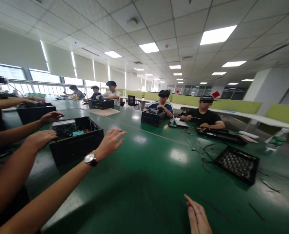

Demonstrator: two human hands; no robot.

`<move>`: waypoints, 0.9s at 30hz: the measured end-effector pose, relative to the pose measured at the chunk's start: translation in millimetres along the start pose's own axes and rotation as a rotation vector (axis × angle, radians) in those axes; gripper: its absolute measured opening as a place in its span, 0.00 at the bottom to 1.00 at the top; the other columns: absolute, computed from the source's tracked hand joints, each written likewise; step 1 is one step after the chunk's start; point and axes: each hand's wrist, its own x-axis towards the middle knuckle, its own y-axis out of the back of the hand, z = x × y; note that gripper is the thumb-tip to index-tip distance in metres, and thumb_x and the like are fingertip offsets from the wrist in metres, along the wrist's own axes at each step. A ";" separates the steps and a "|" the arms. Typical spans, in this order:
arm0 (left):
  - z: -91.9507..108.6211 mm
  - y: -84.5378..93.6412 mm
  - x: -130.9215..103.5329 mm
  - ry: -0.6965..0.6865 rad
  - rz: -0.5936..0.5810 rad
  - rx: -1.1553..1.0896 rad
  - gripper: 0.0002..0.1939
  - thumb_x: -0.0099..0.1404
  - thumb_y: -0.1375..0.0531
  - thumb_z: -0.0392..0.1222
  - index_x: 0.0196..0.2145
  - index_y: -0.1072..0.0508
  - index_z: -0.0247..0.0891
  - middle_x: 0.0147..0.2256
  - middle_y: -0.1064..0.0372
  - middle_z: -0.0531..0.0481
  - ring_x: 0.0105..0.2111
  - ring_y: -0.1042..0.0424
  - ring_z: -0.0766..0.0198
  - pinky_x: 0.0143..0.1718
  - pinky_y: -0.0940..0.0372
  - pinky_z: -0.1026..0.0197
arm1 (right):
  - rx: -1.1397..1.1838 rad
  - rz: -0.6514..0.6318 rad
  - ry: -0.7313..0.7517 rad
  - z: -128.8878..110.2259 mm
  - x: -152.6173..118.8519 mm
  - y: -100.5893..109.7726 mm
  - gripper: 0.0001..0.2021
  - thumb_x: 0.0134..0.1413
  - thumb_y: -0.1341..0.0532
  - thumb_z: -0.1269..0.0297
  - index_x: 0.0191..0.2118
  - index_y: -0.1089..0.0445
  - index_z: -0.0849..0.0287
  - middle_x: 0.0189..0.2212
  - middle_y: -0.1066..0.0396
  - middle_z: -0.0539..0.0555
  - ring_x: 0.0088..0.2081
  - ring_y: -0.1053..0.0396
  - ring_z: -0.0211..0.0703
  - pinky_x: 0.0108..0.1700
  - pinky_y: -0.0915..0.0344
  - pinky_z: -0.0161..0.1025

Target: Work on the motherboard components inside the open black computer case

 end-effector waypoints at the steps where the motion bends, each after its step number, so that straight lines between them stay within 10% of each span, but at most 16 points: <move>1: 18.7 -12.6 13.4 -0.045 -0.035 -0.053 0.20 0.75 0.49 0.47 0.61 0.34 0.42 0.55 0.35 0.41 0.57 0.39 0.51 0.58 0.43 0.49 | -0.014 0.012 0.010 0.2 -1.0 0.7 0.39 0.53 0.50 0.28 0.54 0.27 0.56 0.53 0.30 0.60 0.55 0.31 0.60 0.56 0.33 0.53; 5: 72.3 -76.4 36.1 -0.043 -0.079 -0.139 0.17 0.74 0.47 0.47 0.57 0.30 0.43 0.50 0.30 0.45 0.52 0.33 0.57 0.53 0.38 0.55 | -0.056 0.019 0.074 1.8 -5.9 1.9 0.37 0.56 0.51 0.31 0.54 0.27 0.57 0.52 0.29 0.60 0.54 0.30 0.57 0.54 0.31 0.49; 10: 84.4 -126.6 -13.5 0.098 -0.038 -0.166 0.14 0.72 0.46 0.39 0.53 0.28 0.40 0.50 0.30 0.43 0.52 0.32 0.55 0.50 0.34 0.53 | -0.076 -0.033 0.159 1.6 -6.0 -0.8 0.32 0.60 0.49 0.36 0.53 0.26 0.56 0.50 0.27 0.59 0.53 0.28 0.53 0.52 0.30 0.43; 15: 67.5 -112.7 -24.7 0.074 0.045 -0.148 0.20 0.74 0.47 0.44 0.61 0.35 0.42 0.63 0.42 0.40 0.66 0.47 0.49 0.64 0.46 0.45 | -0.078 -0.033 0.195 -1.2 -5.4 -1.5 0.29 0.62 0.49 0.38 0.53 0.26 0.54 0.49 0.26 0.58 0.50 0.26 0.50 0.50 0.29 0.41; 20: 65.6 -91.6 46.9 -0.008 0.015 -0.041 0.29 0.74 0.47 0.54 0.67 0.43 0.41 0.67 0.49 0.39 0.69 0.55 0.47 0.67 0.54 0.47 | -0.094 -0.019 0.266 -6.2 -9.7 -3.0 0.26 0.64 0.49 0.42 0.53 0.26 0.52 0.49 0.27 0.57 0.48 0.26 0.49 0.50 0.29 0.40; 27: 74.2 -89.6 117.5 0.082 -0.200 -0.020 0.24 0.75 0.51 0.55 0.45 0.25 0.32 0.43 0.27 0.36 0.48 0.30 0.51 0.51 0.41 0.51 | -0.128 0.012 0.272 -12.6 -14.2 -4.0 0.26 0.65 0.50 0.42 0.54 0.27 0.53 0.51 0.29 0.57 0.51 0.28 0.50 0.50 0.29 0.43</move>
